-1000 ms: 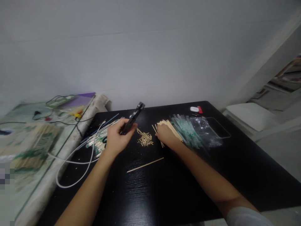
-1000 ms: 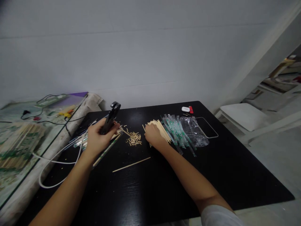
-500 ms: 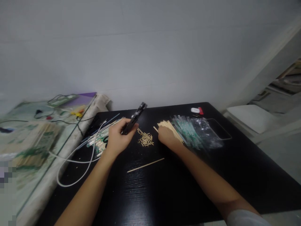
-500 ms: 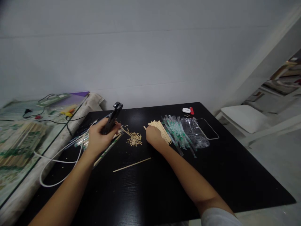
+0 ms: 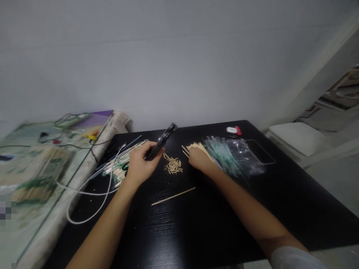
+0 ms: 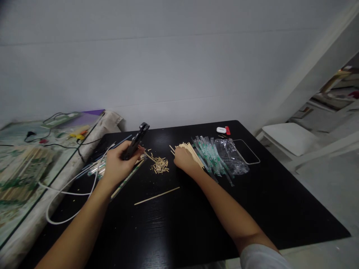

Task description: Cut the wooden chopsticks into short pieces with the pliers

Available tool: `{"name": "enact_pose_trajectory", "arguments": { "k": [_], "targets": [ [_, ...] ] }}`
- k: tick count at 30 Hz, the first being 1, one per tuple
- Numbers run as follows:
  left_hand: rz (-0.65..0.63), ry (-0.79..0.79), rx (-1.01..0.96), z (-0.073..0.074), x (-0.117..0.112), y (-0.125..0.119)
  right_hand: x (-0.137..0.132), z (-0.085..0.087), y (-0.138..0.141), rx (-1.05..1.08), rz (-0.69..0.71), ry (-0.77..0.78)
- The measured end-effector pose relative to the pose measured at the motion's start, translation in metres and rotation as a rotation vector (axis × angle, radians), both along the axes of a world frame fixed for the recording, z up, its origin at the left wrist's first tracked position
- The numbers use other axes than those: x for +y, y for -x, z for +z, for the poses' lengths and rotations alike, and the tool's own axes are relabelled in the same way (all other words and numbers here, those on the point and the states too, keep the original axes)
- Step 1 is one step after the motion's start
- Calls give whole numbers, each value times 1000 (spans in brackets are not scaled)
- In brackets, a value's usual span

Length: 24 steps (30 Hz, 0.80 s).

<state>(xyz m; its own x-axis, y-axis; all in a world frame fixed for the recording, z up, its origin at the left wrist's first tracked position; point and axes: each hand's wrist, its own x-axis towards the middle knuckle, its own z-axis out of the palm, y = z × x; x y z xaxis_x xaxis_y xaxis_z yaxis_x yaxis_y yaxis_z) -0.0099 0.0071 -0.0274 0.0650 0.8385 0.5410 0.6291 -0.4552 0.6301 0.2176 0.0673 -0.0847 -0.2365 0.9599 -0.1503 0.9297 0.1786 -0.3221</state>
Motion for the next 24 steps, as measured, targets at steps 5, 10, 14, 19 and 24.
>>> {"name": "enact_pose_trajectory", "arguments": {
  "k": [5,10,14,19,24],
  "targets": [
    [-10,78,-86,3,2,0,-1,23,-11,453,146,78],
    [-34,140,-118,1,5,-1,-13,24,0,1084,331,393],
    [-45,133,-90,0,4,-2,-20,15,13,1079,337,340],
    [-37,100,-22,-1,4,-4,-21,10,19,1079,330,371],
    [-63,93,4,-3,3,-6,-31,13,23,1003,352,272]
  ]
}}
